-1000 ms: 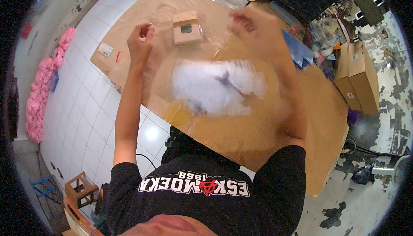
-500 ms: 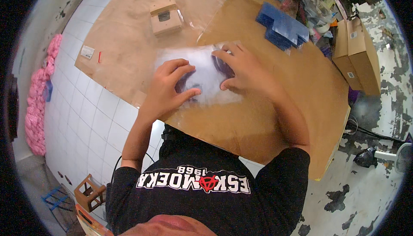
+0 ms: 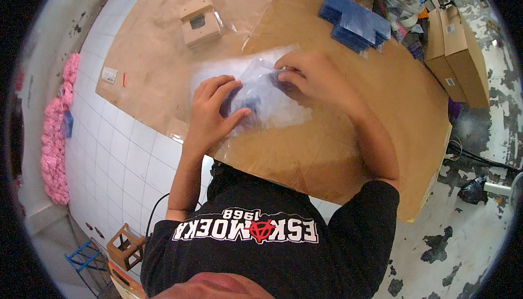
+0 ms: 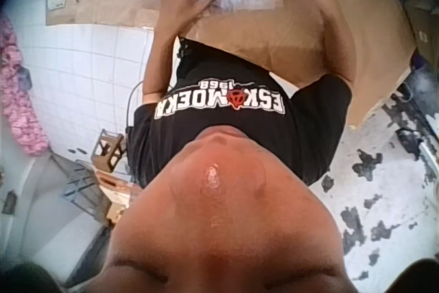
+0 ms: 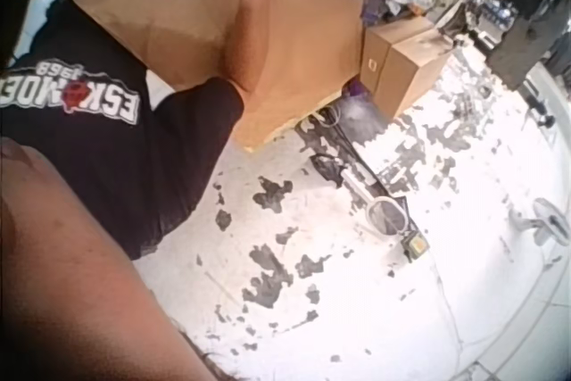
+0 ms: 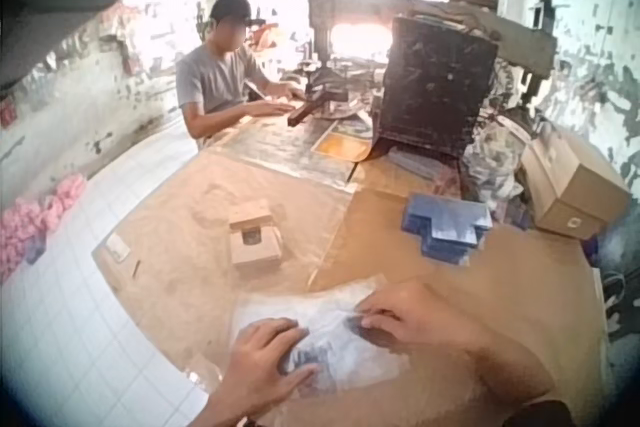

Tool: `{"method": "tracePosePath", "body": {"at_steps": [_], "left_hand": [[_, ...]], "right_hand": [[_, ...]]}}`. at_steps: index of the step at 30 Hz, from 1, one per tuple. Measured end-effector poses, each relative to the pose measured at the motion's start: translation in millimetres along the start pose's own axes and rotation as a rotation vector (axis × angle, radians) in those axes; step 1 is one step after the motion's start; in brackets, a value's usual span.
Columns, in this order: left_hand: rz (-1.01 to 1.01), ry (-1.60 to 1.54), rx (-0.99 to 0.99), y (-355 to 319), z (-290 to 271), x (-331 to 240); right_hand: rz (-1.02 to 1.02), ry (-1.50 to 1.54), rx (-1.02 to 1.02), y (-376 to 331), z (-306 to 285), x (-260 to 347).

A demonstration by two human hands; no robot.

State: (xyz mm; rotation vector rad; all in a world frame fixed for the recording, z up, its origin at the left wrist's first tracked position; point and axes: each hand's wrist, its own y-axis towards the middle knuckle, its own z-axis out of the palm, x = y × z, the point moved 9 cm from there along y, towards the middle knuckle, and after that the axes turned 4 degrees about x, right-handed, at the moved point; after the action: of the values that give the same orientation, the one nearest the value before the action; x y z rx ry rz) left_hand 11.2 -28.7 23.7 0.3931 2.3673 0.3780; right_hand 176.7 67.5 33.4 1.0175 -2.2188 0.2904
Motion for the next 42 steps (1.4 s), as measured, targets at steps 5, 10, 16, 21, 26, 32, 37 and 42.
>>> {"method": "tracePosePath", "body": {"at_steps": [5,10,16,21,26,32,37,42], "left_hand": [[-0.043,-0.048,-0.045,0.6,-6.4,-3.0],[-0.123,-0.296,-0.230,-14.2,-20.6,10.2],[-0.160,-1.460,0.190,-19.2,36.8,-27.1],[-0.357,-1.839,-0.011,-8.8,52.7,-33.2],[-0.335,-1.686,-0.031,-3.3,35.1,-29.7],[-0.186,-1.671,-0.121,3.0,32.4,-25.5],[-0.054,-1.526,-0.103,2.5,41.1,-36.1],[-0.198,-1.496,-0.104,-1.2,46.5,-41.6]], "right_hand": [[0.035,0.008,-0.297,-5.8,-41.6,9.0],[0.093,0.003,-0.491,-16.8,-63.6,15.5],[-0.200,-0.169,-0.412,-33.3,-49.3,81.3],[-0.559,-0.398,-0.138,-54.4,-9.9,140.5],[-0.462,-0.248,-0.027,-48.8,-9.3,132.1],[-0.085,0.121,-0.321,-33.1,-45.9,80.9],[0.138,0.512,0.001,-29.6,-0.3,56.7],[0.148,0.468,-0.079,-33.2,-2.2,47.3]]}}
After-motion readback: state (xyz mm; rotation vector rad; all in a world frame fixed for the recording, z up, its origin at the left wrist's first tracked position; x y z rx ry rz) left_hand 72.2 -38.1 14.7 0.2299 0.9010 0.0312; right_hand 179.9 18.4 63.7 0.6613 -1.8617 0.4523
